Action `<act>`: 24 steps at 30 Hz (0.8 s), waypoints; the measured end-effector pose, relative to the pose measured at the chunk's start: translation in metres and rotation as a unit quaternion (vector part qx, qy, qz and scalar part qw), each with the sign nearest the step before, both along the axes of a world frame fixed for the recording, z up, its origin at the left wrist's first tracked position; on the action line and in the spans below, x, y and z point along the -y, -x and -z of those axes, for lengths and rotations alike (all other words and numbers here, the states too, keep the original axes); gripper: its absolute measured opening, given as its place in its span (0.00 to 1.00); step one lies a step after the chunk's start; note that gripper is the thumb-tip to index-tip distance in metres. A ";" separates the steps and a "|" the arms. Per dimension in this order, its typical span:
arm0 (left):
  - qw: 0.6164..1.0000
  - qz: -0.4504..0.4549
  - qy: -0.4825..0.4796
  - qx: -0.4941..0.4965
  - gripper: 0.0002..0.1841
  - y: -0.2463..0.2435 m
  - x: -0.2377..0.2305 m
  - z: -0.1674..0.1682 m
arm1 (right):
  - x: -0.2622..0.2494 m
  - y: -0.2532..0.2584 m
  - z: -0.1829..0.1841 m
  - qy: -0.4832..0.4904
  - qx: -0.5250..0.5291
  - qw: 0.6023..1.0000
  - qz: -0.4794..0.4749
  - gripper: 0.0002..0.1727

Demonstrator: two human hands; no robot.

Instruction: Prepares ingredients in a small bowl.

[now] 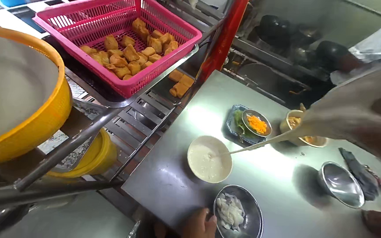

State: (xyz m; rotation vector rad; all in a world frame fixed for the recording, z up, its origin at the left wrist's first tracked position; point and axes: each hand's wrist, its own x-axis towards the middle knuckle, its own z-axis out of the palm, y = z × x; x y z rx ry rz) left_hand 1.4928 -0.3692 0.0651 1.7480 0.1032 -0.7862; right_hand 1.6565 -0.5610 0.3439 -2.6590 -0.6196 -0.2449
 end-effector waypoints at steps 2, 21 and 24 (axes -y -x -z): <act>0.999 -0.053 -0.008 0.011 0.25 -0.001 0.006 0.000 | -0.008 -0.010 0.048 -0.026 -0.007 1.000 -0.009 0.13; 0.945 -0.029 -0.278 0.172 0.16 -0.179 -0.030 -0.010 | -0.061 -0.071 0.243 0.228 -0.296 0.885 -0.278 0.17; 0.919 -0.054 -0.285 0.268 0.13 -0.181 -0.036 0.005 | -0.069 -0.064 0.277 0.183 -0.220 0.927 -0.244 0.19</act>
